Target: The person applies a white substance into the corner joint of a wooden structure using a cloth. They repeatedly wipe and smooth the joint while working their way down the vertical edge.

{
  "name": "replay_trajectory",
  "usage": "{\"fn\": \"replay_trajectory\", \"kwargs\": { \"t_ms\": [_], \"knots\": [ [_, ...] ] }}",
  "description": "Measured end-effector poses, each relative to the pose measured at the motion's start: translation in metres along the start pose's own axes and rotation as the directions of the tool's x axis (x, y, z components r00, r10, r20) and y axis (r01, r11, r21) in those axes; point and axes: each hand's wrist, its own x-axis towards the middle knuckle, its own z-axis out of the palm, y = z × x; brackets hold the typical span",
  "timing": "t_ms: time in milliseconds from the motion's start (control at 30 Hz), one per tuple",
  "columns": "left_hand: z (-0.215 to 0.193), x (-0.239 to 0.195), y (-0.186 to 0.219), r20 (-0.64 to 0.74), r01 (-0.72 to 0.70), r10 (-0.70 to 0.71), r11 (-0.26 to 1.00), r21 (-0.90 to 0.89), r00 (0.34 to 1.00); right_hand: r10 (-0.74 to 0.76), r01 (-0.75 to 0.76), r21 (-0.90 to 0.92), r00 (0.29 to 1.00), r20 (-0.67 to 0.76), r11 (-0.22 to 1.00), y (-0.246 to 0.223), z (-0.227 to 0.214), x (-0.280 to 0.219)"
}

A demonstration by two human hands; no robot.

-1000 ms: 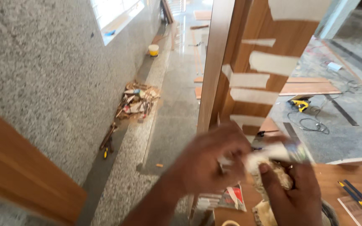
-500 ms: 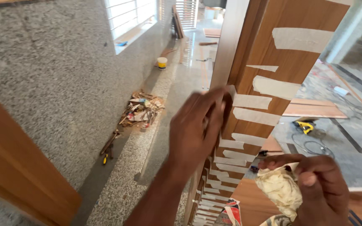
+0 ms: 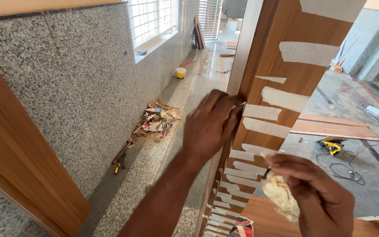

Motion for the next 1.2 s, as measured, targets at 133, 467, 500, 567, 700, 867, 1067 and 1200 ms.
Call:
{"fn": "replay_trajectory", "kwargs": {
  "t_ms": [133,467,500,567,700,867,1067,1200],
  "knots": [
    [-0.009,-0.007,0.005,0.114,0.038,-0.020,0.988,-0.151,0.993,-0.006,0.009,-0.255,1.000,0.013,0.967,-0.021,0.014,0.017],
    [-0.033,-0.025,0.031,0.034,-0.043,0.055,0.959,-0.280,0.998,-0.051,0.186,-0.689,0.976,0.211,0.700,-0.047,0.017,0.052],
    [-0.033,-0.027,0.032,-0.002,-0.036,0.037,0.965,-0.259,0.999,-0.037,0.159,-0.664,0.980,0.193,0.731,-0.045,0.014,0.049],
    [-0.028,-0.029,0.034,0.017,0.003,-0.002,0.998,-0.068,1.000,-0.080,0.132,-0.606,0.990,0.112,0.784,-0.042,0.005,0.041],
    [-0.020,-0.028,0.039,-0.036,-0.045,0.050,0.991,0.130,0.998,0.027,-0.049,-0.403,0.998,-0.062,0.914,-0.031,-0.003,0.025],
    [-0.006,-0.029,0.046,-0.036,-0.025,0.032,0.981,0.194,0.999,0.053,-0.056,-0.266,0.998,-0.019,0.962,-0.023,-0.012,0.015],
    [-0.005,-0.033,0.051,-0.049,-0.009,0.021,0.975,0.222,0.999,-0.013,0.027,-0.387,0.999,0.040,0.921,-0.018,-0.011,0.030],
    [-0.005,-0.028,0.050,-0.101,-0.037,0.071,0.954,0.298,0.992,0.035,-0.025,-0.151,0.998,0.061,0.988,-0.008,-0.005,0.041]
  ]
}}
